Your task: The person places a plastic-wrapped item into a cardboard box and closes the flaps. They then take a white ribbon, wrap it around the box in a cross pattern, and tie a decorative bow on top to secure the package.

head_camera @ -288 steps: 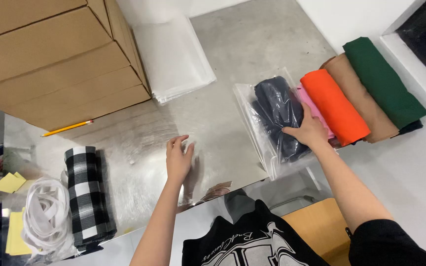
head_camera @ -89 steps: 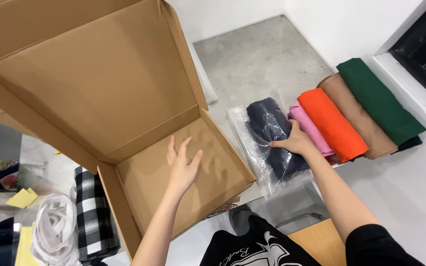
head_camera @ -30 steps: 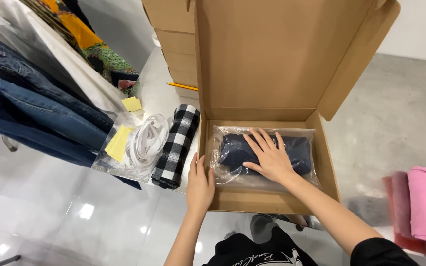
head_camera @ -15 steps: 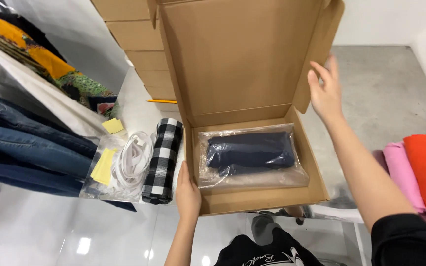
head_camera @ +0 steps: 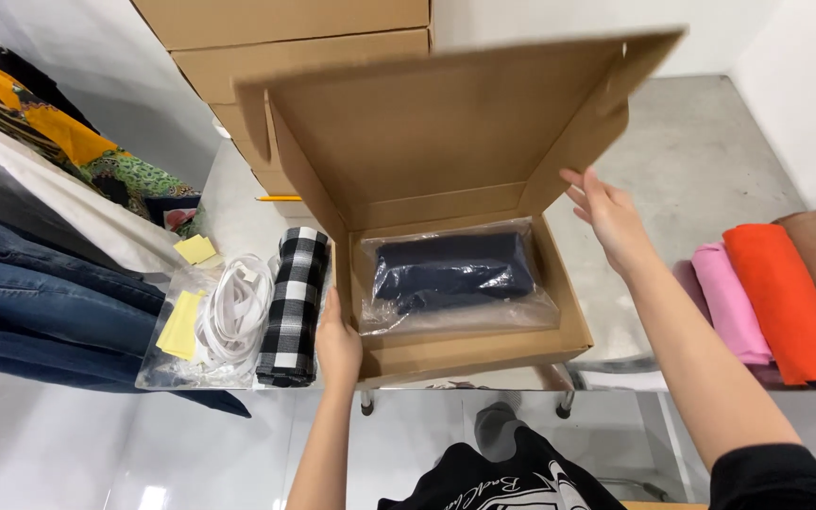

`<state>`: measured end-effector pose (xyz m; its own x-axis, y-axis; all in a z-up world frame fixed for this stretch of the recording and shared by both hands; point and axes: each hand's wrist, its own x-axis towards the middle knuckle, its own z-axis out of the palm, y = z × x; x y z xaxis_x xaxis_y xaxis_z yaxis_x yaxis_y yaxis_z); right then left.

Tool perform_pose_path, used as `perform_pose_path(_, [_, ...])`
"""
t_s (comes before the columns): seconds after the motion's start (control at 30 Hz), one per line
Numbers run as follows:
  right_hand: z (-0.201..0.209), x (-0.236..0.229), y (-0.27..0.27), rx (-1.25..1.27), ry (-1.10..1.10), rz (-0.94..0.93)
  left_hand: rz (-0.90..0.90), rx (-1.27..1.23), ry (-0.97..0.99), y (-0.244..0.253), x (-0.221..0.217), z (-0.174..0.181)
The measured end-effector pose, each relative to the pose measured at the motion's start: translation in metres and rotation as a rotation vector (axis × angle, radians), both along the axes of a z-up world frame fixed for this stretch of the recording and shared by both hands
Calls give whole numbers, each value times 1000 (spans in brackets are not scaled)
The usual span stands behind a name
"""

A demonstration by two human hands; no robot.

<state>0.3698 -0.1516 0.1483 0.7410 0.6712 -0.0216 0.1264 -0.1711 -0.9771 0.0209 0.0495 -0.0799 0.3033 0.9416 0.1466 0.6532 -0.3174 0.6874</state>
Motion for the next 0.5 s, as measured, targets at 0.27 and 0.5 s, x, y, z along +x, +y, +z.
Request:
perform_pose_path(0.27, [-11,-44,-81,161,216,-95,121,-398,-531,4,-21,30])
perform_pose_path(0.5, [-75,-60,-158,177,436,-145,135,-533,-1008,0,-48,46])
